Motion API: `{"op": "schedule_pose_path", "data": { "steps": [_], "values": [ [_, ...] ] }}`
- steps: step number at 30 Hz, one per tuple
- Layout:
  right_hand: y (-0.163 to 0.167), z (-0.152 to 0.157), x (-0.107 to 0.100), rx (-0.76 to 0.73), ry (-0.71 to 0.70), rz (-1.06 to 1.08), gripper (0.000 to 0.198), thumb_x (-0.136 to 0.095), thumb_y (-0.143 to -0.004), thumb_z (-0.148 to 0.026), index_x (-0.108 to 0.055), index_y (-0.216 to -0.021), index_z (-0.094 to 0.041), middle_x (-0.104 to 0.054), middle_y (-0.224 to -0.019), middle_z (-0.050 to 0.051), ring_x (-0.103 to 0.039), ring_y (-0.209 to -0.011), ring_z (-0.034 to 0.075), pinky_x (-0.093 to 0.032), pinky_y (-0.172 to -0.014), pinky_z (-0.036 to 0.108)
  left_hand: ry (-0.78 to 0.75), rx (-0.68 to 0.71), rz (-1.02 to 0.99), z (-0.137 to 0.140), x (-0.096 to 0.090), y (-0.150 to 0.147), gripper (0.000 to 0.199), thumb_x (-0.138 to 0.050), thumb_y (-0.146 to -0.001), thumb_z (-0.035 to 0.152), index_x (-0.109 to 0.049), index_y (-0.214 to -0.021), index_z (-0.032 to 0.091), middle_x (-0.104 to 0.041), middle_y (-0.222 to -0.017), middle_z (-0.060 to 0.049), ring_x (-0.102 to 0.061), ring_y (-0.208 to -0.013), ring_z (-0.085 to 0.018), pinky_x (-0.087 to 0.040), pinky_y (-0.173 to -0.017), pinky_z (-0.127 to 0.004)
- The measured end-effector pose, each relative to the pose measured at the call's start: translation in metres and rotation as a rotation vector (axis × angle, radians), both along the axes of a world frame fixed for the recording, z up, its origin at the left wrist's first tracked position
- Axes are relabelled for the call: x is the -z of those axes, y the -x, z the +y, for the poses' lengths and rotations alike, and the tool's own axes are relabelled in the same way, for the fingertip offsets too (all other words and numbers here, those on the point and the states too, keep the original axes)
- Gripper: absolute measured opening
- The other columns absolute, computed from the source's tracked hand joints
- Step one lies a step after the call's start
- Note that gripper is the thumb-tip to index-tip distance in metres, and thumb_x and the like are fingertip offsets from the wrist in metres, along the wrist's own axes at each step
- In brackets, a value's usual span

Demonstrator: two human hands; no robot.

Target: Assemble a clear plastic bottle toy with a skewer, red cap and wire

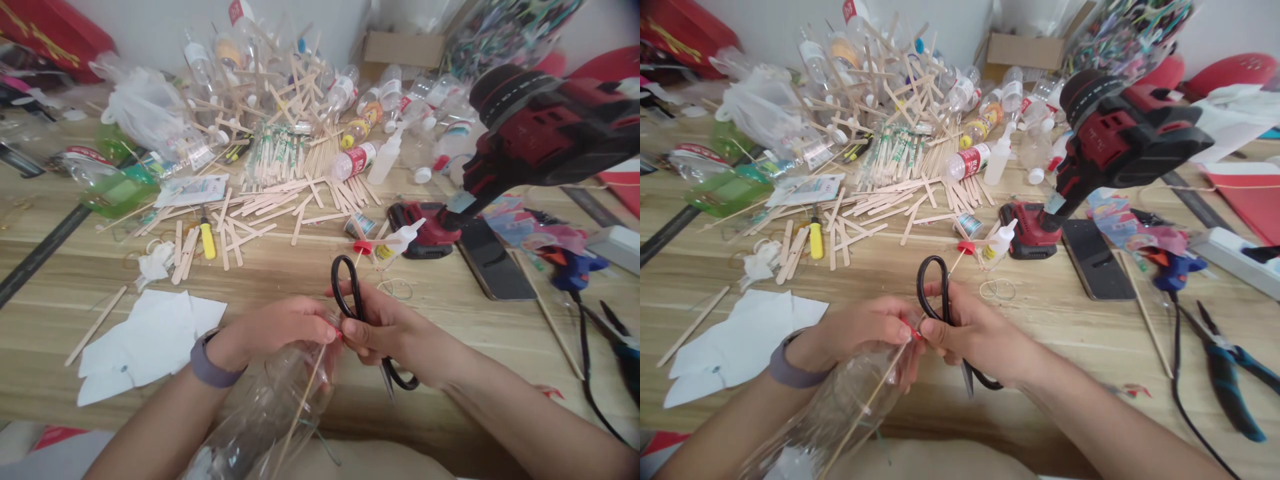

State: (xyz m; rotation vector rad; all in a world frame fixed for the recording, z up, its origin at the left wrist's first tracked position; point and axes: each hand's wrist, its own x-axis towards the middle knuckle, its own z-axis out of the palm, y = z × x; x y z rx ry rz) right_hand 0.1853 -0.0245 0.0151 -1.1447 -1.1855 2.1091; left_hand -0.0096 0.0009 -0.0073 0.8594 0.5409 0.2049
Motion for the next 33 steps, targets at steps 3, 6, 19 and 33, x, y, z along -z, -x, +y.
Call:
{"op": "schedule_pose_path", "data": {
  "steps": [3,6,19,33],
  "values": [
    [-0.001,0.0,0.002,-0.015,-0.03,-0.001,0.049,-0.068,-0.081,-0.051,-0.044,-0.108,-0.019,-0.042,-0.067,-0.009,-0.034,-0.053,0.007,-0.028,-0.048,0.021,-0.042,-0.04,0.063,0.0,-0.006,-0.002,0.022,-0.066,-0.072,0.037,-0.059,-0.08,0.017,-0.066,-0.062,0.001,-0.059,-0.048,-0.014,-0.044,-0.049,-0.025],
    [0.0,0.0,0.002,-0.03,-0.064,-0.027,0.044,-0.065,-0.083,-0.049,-0.043,-0.107,-0.019,-0.039,-0.067,-0.009,-0.033,-0.052,0.007,-0.03,-0.048,0.021,-0.065,-0.035,0.116,0.0,-0.012,-0.002,0.018,-0.063,-0.073,0.033,-0.06,-0.08,0.017,-0.063,-0.058,0.003,-0.057,-0.047,-0.012,-0.044,-0.052,-0.024],
    [-0.006,-0.014,-0.013,0.113,-0.564,-0.578,0.007,-0.055,-0.084,-0.027,-0.057,-0.082,-0.021,-0.064,-0.066,0.001,-0.062,-0.058,0.016,-0.043,-0.048,0.025,0.042,-0.077,0.112,-0.002,0.008,0.001,0.022,-0.056,-0.081,0.032,-0.062,-0.094,0.016,-0.069,-0.067,-0.003,-0.064,-0.054,-0.016,-0.049,-0.055,-0.026],
    [0.001,-0.027,-0.009,0.127,-0.836,-0.777,0.009,-0.052,-0.086,-0.024,-0.061,-0.086,-0.022,-0.071,-0.067,0.001,-0.067,-0.056,0.017,-0.043,-0.046,0.024,0.035,-0.144,0.107,-0.003,0.003,0.001,0.022,-0.044,-0.09,0.028,-0.062,-0.086,0.016,-0.068,-0.066,0.0,-0.064,-0.059,-0.013,-0.045,-0.056,-0.021]
  ]
}}
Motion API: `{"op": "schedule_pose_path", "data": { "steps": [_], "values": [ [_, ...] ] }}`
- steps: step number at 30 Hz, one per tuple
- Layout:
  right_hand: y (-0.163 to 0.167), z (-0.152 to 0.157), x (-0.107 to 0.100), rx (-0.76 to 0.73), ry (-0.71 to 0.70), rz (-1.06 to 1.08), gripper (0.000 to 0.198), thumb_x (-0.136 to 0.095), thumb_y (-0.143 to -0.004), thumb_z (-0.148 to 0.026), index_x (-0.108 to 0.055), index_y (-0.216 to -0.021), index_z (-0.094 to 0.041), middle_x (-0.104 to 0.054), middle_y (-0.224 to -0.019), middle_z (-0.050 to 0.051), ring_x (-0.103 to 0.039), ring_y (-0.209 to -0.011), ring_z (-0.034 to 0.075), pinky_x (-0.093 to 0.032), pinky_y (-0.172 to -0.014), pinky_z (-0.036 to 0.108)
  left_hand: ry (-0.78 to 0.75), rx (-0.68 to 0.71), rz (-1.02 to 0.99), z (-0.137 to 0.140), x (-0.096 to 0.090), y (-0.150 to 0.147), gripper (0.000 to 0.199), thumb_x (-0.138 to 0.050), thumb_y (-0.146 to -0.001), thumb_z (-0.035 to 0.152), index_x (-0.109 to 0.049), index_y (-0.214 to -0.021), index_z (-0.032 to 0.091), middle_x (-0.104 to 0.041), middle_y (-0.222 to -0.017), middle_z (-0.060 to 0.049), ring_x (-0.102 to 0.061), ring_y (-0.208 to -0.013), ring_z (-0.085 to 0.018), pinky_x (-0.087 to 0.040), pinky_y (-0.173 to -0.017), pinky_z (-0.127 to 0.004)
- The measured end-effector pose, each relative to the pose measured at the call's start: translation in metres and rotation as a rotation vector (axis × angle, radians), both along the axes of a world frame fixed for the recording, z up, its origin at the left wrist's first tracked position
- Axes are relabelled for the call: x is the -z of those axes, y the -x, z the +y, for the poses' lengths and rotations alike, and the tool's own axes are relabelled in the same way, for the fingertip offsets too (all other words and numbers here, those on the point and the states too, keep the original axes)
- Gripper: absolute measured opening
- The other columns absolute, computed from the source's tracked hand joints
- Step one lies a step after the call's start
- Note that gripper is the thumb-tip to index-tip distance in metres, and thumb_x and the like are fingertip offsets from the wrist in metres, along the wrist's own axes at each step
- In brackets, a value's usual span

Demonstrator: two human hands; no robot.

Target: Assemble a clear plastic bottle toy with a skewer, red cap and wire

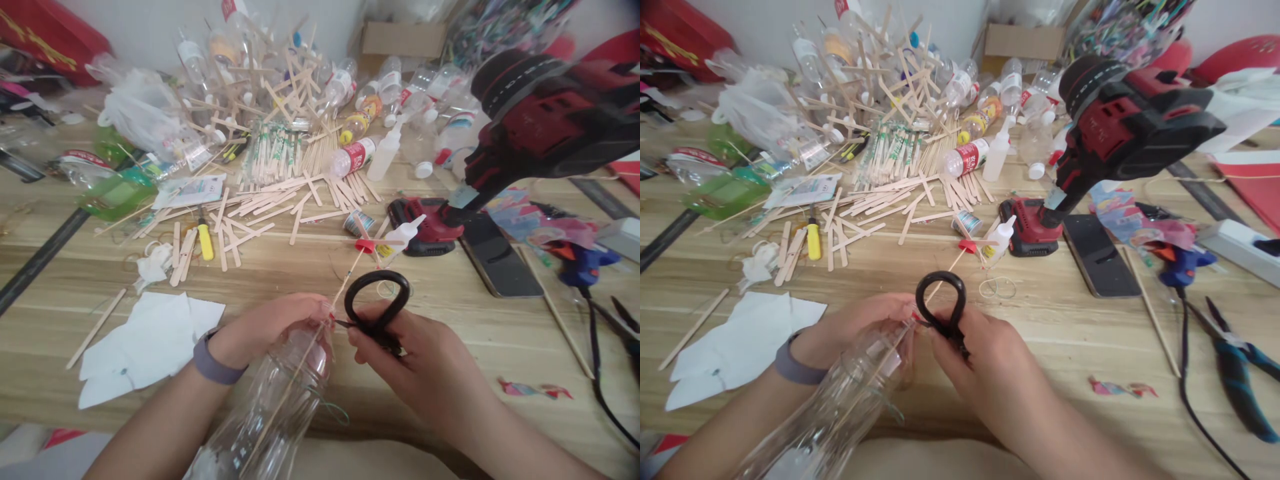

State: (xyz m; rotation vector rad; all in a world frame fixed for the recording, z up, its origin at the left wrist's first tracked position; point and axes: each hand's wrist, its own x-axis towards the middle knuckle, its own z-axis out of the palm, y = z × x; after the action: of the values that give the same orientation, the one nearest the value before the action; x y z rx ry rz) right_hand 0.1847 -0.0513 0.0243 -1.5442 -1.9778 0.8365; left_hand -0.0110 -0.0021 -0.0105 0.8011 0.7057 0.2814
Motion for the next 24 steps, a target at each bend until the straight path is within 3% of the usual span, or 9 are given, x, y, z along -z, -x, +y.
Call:
{"op": "schedule_pose_path", "data": {
  "steps": [5,12,24],
  "values": [
    [0.0029,0.0,0.0044,-0.02,-0.044,-0.057,0.012,-0.05,-0.088,-0.027,-0.058,-0.079,-0.023,-0.068,-0.06,0.001,-0.063,-0.049,0.017,-0.04,-0.042,0.025,-0.022,-0.018,0.013,0.0016,0.0027,-0.001,0.019,-0.05,-0.088,0.03,-0.061,-0.081,0.016,-0.067,-0.068,-0.001,-0.063,-0.06,-0.013,-0.047,-0.058,-0.022],
    [0.002,-0.0016,0.004,0.01,-0.175,-0.084,0.012,-0.048,-0.09,-0.024,-0.059,-0.094,-0.021,-0.068,-0.06,0.0,-0.065,-0.049,0.017,-0.043,-0.047,0.026,-0.026,-0.04,0.019,0.0015,-0.0011,-0.0028,0.019,-0.044,-0.087,0.027,-0.059,-0.08,0.018,-0.064,-0.065,0.004,-0.061,-0.056,-0.012,-0.046,-0.058,-0.022],
    [0.0036,0.0001,0.0066,-0.017,-0.259,-0.198,0.015,-0.047,-0.091,-0.023,-0.057,-0.08,-0.019,-0.065,-0.057,0.002,-0.062,-0.045,0.017,-0.035,-0.041,0.026,-0.018,-0.047,0.08,0.0012,-0.0059,-0.0068,0.02,-0.046,-0.086,0.031,-0.058,-0.077,0.017,-0.066,-0.058,0.004,-0.06,-0.052,-0.012,-0.043,-0.052,-0.02]
  ]
}}
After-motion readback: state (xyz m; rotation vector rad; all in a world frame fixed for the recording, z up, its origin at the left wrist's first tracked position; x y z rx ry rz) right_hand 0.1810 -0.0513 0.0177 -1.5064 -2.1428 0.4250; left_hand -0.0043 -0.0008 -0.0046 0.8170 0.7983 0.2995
